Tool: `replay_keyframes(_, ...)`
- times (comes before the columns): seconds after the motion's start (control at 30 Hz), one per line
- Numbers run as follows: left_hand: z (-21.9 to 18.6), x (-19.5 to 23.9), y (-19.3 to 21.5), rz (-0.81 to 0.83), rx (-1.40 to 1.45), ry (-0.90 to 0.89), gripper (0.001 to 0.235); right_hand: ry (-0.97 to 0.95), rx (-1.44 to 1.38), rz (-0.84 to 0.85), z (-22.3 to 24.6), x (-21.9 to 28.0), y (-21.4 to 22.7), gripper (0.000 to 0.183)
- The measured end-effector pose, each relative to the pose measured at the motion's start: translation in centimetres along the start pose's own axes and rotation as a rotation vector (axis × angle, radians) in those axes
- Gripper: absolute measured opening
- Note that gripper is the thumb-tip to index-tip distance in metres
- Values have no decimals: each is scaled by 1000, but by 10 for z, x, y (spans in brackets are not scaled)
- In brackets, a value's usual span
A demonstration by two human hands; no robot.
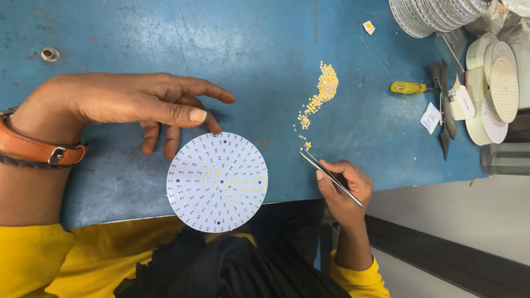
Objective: The person uses tweezers to pick up small yellow LED components from a pile on the table and places them into designated holes on a circular LED board. The person repeats this action throughout the clip, filling multiple holes on the board.
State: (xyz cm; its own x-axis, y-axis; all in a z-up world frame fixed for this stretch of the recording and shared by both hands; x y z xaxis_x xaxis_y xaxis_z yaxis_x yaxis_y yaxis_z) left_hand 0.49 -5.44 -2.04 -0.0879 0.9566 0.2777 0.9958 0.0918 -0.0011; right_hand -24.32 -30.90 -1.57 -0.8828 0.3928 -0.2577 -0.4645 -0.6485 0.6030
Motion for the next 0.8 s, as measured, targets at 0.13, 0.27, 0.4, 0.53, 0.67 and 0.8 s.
replay_keyframes(0.13,1,0,1,-13,-10,15,94,0,-30,53,2,-3,-1,16)
replay_keyframes(0.27,3,0,1,-18,-24,25,93,-54,-52,8,0,-2,1,16)
replay_keyframes(0.4,2,1,0,-9,-16,21,93,-16,-11,25,3,-2,-3,17)
replay_keyframes(0.53,3,0,1,-6,-16,18,93,9,-45,59,4,-4,-1,17)
replay_keyframes(0.67,5,-1,2,-12,-19,9,93,4,-56,53,1,-2,1,20)
replay_keyframes(0.8,5,-1,2,-8,-8,0,93,-1,-51,68,0,-3,0,21)
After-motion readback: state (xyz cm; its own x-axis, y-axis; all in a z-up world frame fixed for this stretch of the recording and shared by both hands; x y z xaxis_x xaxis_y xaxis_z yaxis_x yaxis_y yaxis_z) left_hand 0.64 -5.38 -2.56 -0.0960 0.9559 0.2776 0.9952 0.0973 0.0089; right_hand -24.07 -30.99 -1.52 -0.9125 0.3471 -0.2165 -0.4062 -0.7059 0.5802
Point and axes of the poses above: each hand's wrist, its own x-axis away from the middle knuckle, its own y-axis out of the back of the hand, z = x × y, the point moved 6 cm from there along -x, towards the middle knuckle, and after that the axes turned 4 degrees about -y, right-handed, at the moved point
